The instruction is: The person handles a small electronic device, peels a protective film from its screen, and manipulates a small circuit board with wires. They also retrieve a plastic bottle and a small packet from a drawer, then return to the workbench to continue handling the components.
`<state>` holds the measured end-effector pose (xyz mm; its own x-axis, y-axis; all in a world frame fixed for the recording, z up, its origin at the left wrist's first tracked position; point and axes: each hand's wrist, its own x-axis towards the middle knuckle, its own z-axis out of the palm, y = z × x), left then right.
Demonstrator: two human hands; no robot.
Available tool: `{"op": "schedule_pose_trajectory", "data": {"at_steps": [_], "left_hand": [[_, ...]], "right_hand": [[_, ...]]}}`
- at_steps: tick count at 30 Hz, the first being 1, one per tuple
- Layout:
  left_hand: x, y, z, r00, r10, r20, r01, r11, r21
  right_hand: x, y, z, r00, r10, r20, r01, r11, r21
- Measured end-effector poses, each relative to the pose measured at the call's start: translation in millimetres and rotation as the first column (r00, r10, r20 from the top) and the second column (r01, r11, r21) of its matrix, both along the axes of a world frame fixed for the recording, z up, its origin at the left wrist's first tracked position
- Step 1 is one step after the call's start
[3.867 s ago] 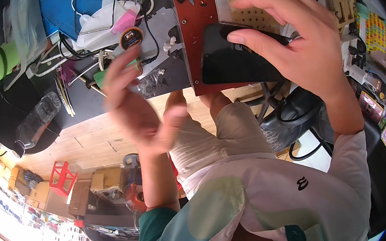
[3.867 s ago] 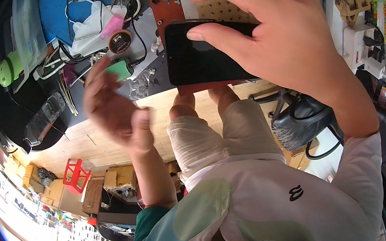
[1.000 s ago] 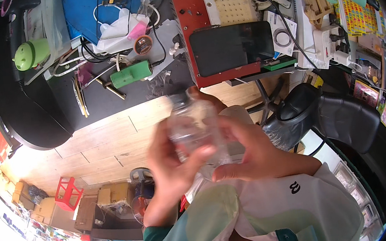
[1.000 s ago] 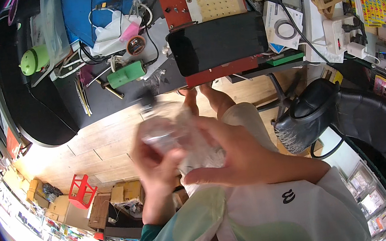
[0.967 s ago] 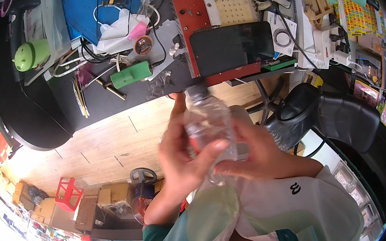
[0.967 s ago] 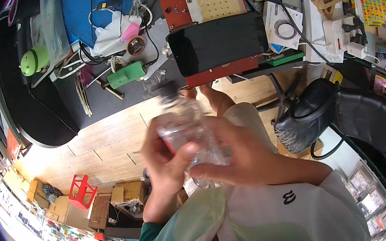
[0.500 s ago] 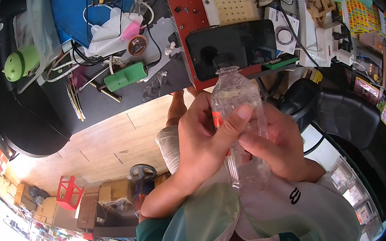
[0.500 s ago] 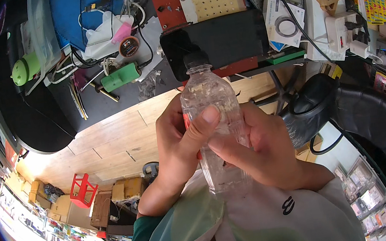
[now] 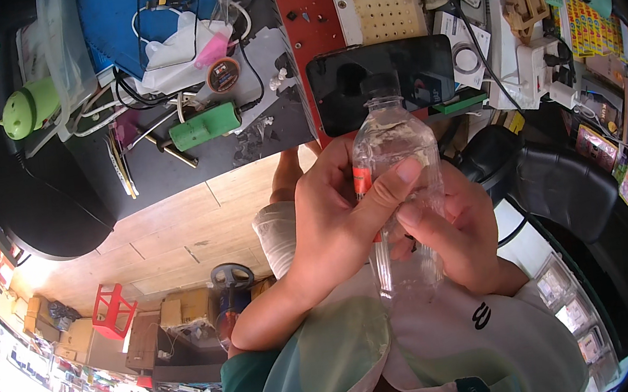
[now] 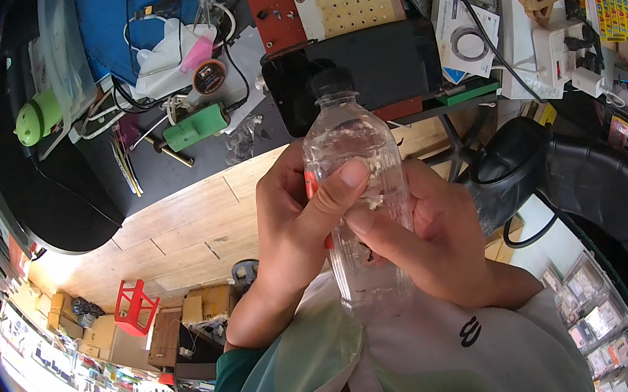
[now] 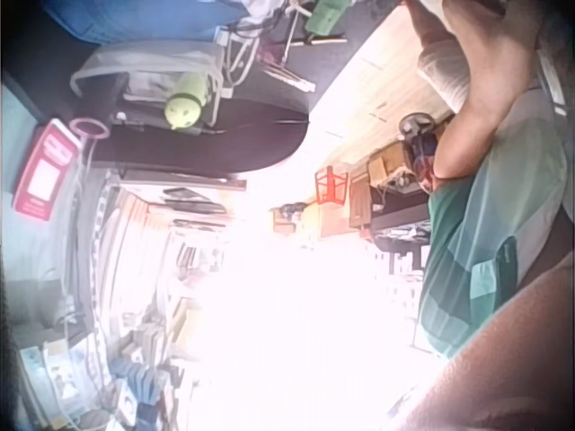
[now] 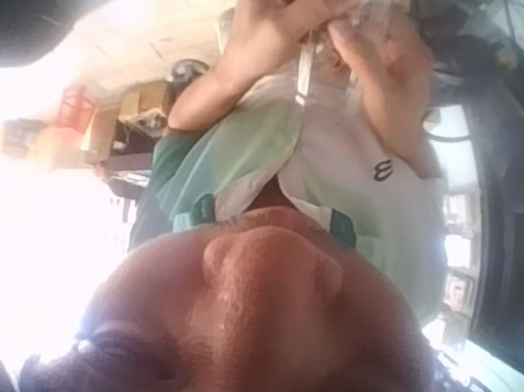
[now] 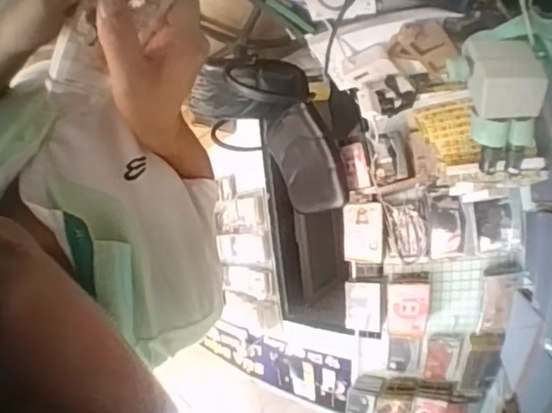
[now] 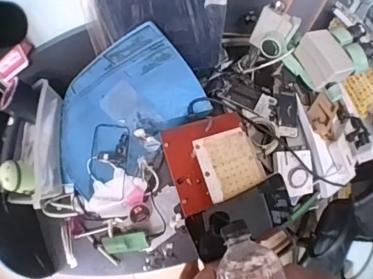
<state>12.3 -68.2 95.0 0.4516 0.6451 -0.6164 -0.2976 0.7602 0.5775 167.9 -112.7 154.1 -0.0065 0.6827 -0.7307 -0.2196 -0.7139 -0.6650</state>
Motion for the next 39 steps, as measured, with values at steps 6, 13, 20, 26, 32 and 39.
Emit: {"op": "schedule_pose_trajectory", "data": {"at_steps": [6, 13, 20, 26, 32, 39], "left_hand": [[3.9, -0.9, 0.0, 1.0, 0.014, 0.02, -0.013, 1.0, -0.024], [3.7, 2.0, 7.7, 0.998, -0.054, -0.044, 0.051, 0.996, -0.071], [6.4, -7.6, -6.8, 0.991, -0.061, -0.115, 0.073, 0.992, 0.104], [-42.0, -19.5, -8.6, 0.999, 0.042, -0.025, -0.032, 0.95, 0.312], [-156.7, -48.3, -25.1, 0.64, 0.662, -0.391, -0.194, 0.631, 0.751], [-214.5, -13.5, -65.5, 0.183, 0.809, -0.559, -0.004, 0.569, 0.822]], "right_hand": [[3.2, -2.9, -0.4, 1.0, 0.006, 0.017, -0.006, 1.0, -0.007], [3.1, -4.1, 0.2, 1.0, -0.019, 0.022, 0.019, 1.0, -0.005], [6.0, -14.1, -7.1, 0.999, -0.01, 0.034, 0.007, 0.996, 0.093], [36.4, -21.4, -22.3, 0.882, 0.266, 0.388, -0.415, 0.83, 0.373], [45.7, 53.3, -14.0, 0.572, 0.002, 0.82, -0.649, 0.613, 0.451], [31.9, 120.2, -48.9, 0.42, -0.067, 0.905, -0.858, 0.297, 0.42]]}}
